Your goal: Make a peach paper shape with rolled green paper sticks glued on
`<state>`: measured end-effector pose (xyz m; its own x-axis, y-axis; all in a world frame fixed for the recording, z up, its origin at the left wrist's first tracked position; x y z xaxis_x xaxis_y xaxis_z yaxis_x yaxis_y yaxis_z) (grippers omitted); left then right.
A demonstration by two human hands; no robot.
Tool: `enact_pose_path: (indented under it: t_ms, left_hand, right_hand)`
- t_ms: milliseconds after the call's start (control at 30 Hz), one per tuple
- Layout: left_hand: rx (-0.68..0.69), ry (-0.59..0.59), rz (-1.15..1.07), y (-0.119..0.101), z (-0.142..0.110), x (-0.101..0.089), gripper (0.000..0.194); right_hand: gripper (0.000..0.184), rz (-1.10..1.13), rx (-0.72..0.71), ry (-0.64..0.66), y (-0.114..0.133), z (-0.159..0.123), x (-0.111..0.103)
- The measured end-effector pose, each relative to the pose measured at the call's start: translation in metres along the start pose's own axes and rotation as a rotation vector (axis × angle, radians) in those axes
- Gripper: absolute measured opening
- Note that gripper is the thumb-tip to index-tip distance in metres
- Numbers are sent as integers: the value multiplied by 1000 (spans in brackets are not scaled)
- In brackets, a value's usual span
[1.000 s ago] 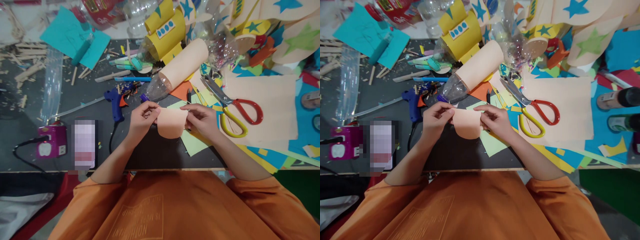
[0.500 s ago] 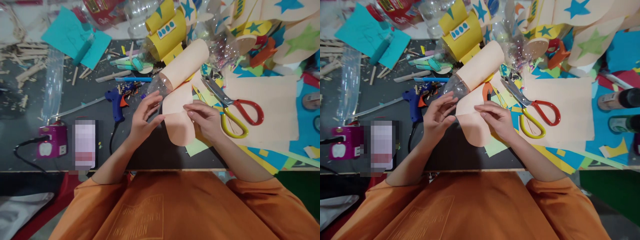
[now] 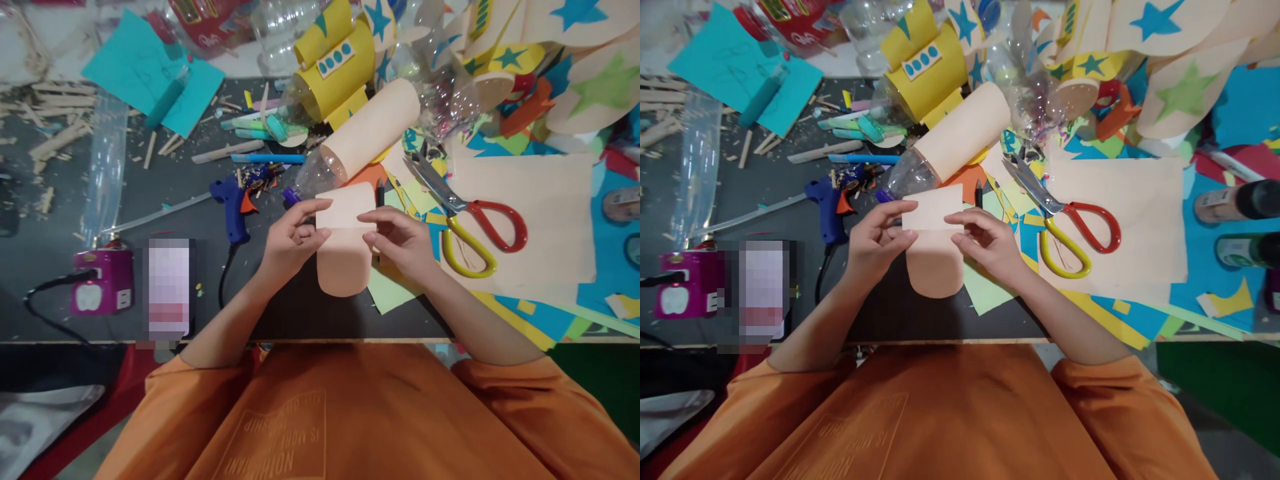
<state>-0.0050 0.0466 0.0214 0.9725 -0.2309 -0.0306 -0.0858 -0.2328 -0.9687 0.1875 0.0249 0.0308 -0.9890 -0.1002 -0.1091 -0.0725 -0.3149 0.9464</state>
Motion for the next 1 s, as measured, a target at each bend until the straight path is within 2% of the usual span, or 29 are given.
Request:
enact_pose_path:
  t_ms: [100,233,367,433,467,533,600,667,733,833,900,1000]
  left_hand:
    - [-47,5,6,-3,-3,0,36]
    - [5,24,10,-8,-7,2,26]
    - [66,-82,173,-14,-6,0,12]
    - [36,-92,186,-15,-3,-1,19]
    - [-13,-52,161,-14,-1,0,28]
    - [-157,106,84,-9,2,4,40]
    - [-293,270,45,-5,1,9,44]
    - [-355,335,69,-2,0,11,45]
    - [-338,304,126,-2,0,11,44]
    - [-221,118,83,-5,2,8,26]
    - [-157,22,-28,-5,3,6,26]
    - [-113,71,-50,-5,3,9,27]
  right_hand:
    - [17,1,36,-27,-2,-1,-3]
    - [20,-12,72,-64,-4,-1,-9]
    - [10,-176,-56,-24,5,5,-12]
    - [8,-207,-103,-10,9,7,-12]
    - [10,-182,-99,-9,9,8,-12]
    - [12,-69,-33,-18,6,8,-10]
    - [21,58,74,-43,0,5,-7]
    - [27,154,183,-46,-8,2,-3]
    - [25,224,276,-14,-13,-1,1]
    - [26,318,359,-4,-16,-2,4]
    - [28,351,377,-22,-15,-1,4]
    - [27,389,401,-16,-14,-1,4]
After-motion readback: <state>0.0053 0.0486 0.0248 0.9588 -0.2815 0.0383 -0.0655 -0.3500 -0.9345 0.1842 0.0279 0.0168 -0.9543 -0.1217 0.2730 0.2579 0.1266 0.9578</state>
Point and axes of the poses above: each hand's wrist, its own z-axis towards the middle knuckle, its own x-axis out of the palm, y = z × x, the point moved 4 cm from there along z, towards the middle knuckle, and after that the axes turned 12 degrees about -x, right-handed, at the moved point
